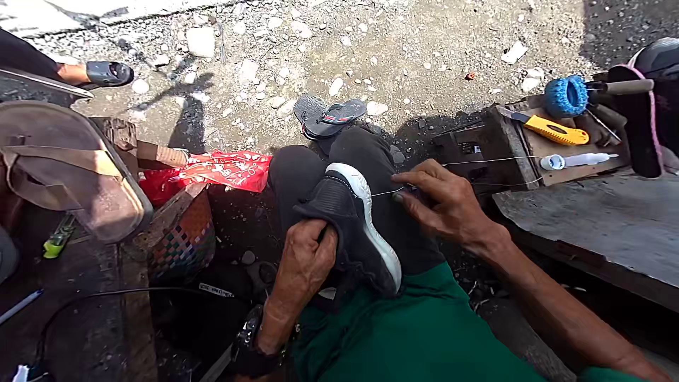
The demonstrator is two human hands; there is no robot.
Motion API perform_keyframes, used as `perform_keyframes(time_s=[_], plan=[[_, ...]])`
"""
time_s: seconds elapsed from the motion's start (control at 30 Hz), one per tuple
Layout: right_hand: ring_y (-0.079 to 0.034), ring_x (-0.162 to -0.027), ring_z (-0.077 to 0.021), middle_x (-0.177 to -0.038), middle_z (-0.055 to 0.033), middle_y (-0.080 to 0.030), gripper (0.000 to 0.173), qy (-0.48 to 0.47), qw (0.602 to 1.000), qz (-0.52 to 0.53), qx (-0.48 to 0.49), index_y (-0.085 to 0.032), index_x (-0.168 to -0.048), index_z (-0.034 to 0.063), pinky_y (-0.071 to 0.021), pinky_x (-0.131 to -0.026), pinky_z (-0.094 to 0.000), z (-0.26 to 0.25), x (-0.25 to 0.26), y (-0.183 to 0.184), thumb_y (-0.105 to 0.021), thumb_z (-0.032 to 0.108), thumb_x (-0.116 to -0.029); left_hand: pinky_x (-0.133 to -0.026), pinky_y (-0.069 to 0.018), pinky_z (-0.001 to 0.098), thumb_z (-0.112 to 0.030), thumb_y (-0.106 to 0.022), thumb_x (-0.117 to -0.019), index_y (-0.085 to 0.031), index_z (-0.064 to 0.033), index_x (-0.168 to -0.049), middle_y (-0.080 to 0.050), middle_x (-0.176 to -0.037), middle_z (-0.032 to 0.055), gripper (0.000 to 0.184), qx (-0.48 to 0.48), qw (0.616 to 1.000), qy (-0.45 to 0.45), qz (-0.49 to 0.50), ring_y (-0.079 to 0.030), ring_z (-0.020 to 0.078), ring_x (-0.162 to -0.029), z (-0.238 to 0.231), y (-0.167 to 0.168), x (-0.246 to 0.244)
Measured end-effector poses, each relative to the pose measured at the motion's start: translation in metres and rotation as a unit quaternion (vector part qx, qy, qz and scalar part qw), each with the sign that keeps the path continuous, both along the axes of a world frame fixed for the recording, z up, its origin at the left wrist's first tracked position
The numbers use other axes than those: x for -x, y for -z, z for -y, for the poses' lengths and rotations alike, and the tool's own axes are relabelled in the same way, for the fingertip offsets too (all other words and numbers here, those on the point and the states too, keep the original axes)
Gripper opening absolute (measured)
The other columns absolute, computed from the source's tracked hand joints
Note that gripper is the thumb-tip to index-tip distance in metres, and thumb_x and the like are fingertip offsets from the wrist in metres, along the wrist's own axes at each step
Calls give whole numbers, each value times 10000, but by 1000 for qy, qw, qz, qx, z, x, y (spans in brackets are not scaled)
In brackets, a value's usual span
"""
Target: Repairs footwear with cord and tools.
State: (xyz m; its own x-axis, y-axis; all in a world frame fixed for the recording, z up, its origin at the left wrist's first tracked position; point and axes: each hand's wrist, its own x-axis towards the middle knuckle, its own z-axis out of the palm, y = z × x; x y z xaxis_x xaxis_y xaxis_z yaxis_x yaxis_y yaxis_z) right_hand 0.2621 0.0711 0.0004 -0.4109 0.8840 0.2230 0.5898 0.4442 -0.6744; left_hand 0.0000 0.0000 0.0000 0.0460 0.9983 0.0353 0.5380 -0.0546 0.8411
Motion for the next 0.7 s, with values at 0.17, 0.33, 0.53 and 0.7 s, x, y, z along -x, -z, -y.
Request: perform_keyframes(time_s=[0.17,0.33,0.53,0.7], plan=[[-593,-727,-51,-856,-17,-662,209,-66,979,-135,136,-724,-944,62,-487,-629,-226,3,35,17,-617,233,-999,-853,-544,189,-65,-563,-948,-746,-29,-904,-729,-887,30,192,17,999,-16,40,-680,11,-896,1,3,2],[-512,-658,65,-791,56,-645,205,-93,915,-271,282,-722,-1023,-9,-417,-591,-117,2,42,14,-587,144,-1011,-835,-557,193,-39,-588,-915,-748,-15,-880,-731,-868,38,166,-6,995,-77,61,-686,21,-875,4,11,-5],[-575,-707,55,-814,27,-684,193,-42,935,-267,231,-722,-985,-23,-474,-650,-118,13,57,24,-592,117,-1009,-759,-555,209,-33,-605,-858,-732,-27,-772,-720,-776,39,153,-1,989,-131,62,-689,32,-794,5,18,-12],[-564,-647,73,-791,108,-674,171,-39,940,-247,232,-728,-957,82,-471,-590,-107,6,65,27,-616,209,-984,-607,-542,374,-71,-644,-813,-677,-39,-657,-668,-653,88,163,-1,992,-124,35,-684,176,-656,0,22,-7]])
